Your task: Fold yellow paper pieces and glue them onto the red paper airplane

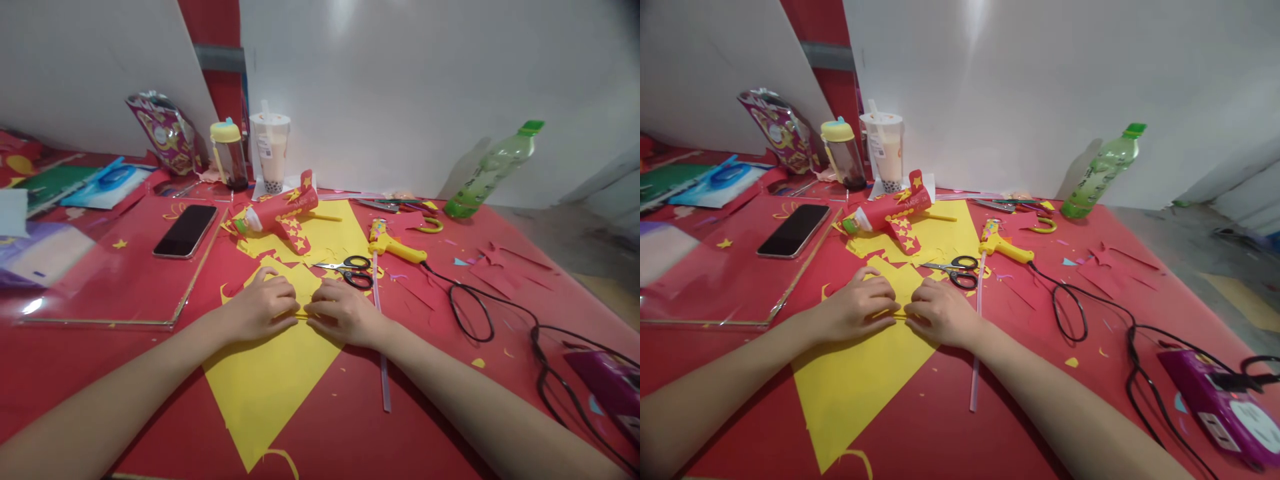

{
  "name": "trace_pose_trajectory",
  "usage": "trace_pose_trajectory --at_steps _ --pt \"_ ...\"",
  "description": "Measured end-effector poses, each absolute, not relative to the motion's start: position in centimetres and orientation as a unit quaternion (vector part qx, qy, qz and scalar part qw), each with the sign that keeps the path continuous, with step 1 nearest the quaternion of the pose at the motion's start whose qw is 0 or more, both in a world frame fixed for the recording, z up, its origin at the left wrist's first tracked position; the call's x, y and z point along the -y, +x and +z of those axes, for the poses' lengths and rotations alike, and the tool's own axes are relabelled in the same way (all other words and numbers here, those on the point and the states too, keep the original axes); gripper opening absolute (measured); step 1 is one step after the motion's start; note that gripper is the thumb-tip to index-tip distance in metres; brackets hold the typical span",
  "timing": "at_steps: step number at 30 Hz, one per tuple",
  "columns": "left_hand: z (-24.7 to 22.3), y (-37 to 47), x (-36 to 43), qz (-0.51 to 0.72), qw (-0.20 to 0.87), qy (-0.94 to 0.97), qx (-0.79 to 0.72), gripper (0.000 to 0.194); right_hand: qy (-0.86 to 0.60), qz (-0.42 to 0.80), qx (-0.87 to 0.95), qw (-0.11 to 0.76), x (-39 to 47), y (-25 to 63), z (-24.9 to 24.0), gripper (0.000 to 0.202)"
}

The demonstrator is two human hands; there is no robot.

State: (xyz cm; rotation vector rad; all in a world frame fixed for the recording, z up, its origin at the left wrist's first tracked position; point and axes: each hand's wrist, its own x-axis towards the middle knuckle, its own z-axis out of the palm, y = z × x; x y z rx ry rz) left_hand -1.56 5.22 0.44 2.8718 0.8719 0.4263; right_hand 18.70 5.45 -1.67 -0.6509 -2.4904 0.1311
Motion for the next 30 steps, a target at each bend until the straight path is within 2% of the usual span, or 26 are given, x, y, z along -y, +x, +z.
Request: trace_pose_trajectory --at_steps 7,20,30 --pt "0.02 -1.5 -5.26 0.162 0.04 0.94 -0.299 0.017 -0.218 0.057 0.923 0.311 -5.72 18.68 -1.97 0.012" --pt "0.22 -1.38 -5.21 0.175 0.07 0.939 -0.287 0.017 -0.208 0.076 0.925 0.308 -5.79 18.72 -1.97 0.012" --pt "0.24 -1.1 -4.88 0.164 0.104 0.923 -0.334 0.014 -0.222 0.1 0.922 0.301 -5.6 18.62 -1.76 0.012"
